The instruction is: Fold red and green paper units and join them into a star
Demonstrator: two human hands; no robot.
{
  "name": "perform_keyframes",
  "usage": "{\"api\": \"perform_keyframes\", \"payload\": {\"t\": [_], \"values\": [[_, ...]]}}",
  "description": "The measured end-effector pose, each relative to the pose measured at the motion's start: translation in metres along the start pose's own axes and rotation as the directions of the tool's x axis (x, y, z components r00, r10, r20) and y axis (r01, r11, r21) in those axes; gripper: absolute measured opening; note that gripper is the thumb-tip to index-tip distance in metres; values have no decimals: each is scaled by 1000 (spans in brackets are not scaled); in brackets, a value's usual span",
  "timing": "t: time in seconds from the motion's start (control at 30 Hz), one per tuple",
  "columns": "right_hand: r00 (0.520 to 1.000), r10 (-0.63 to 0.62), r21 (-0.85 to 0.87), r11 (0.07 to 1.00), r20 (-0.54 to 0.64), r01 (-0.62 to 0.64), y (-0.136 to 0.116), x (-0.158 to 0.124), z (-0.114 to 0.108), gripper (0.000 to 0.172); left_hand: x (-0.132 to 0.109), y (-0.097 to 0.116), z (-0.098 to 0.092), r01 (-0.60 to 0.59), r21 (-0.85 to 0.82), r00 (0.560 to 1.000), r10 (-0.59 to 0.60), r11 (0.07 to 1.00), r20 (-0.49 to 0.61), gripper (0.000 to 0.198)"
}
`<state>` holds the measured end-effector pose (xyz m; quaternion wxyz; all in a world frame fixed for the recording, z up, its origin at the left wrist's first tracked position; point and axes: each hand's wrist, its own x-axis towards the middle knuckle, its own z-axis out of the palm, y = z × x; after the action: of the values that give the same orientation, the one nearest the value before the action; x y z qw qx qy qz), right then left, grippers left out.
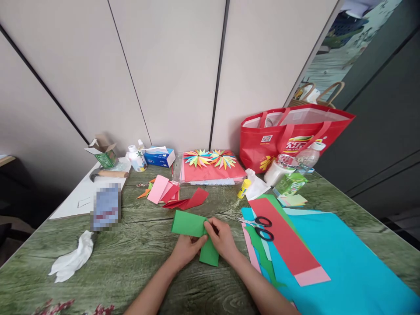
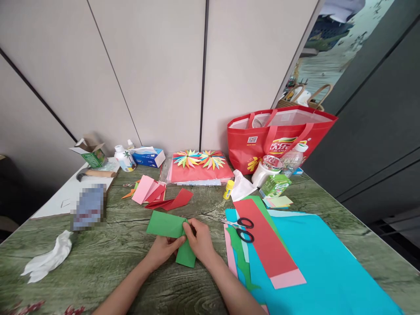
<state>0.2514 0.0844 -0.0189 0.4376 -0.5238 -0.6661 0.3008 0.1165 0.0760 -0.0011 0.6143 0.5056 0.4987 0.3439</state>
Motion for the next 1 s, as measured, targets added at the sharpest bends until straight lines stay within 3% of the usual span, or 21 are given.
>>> {"api": "perform_keyframes", "payload": {"t": [0.13,0.2,0.27,0.37,0.43,0.57,0.7,0.83,1.0], "values": [[1000,26,41,999,16,-27,1,1,-1,31,3,-1,-3,68,12,993,-69,998,94,28],[998,43,84,995,40,-46,2,3,-2,31,3,4,-10,43,-1,994,-43,999,98,27],[995,49,111,992,85,-58,2,5,-4,33,3,12,-19,-81,-24,995,82,996,58,34],[981,55,155,984,184,-84,-2,5,-7,35,-1,28,-33,-314,53,949,311,948,53,58],[942,108,265,944,317,-197,-7,3,-9,33,-4,35,-40,-356,74,927,342,931,156,51],[806,184,388,802,562,-454,-15,1,-15,30,-10,42,-46,-284,55,896,245,957,371,17],[813,160,347,845,560,-406,-16,1,-18,28,-10,42,-48,-323,99,832,233,941,503,22],[773,171,379,794,611,-475,-16,-1,-15,26,-7,36,-48,-261,123,860,173,957,479,23],[777,215,430,732,591,-529,-20,-2,-11,32,-4,33,-43,-295,97,912,250,951,326,15]]}}
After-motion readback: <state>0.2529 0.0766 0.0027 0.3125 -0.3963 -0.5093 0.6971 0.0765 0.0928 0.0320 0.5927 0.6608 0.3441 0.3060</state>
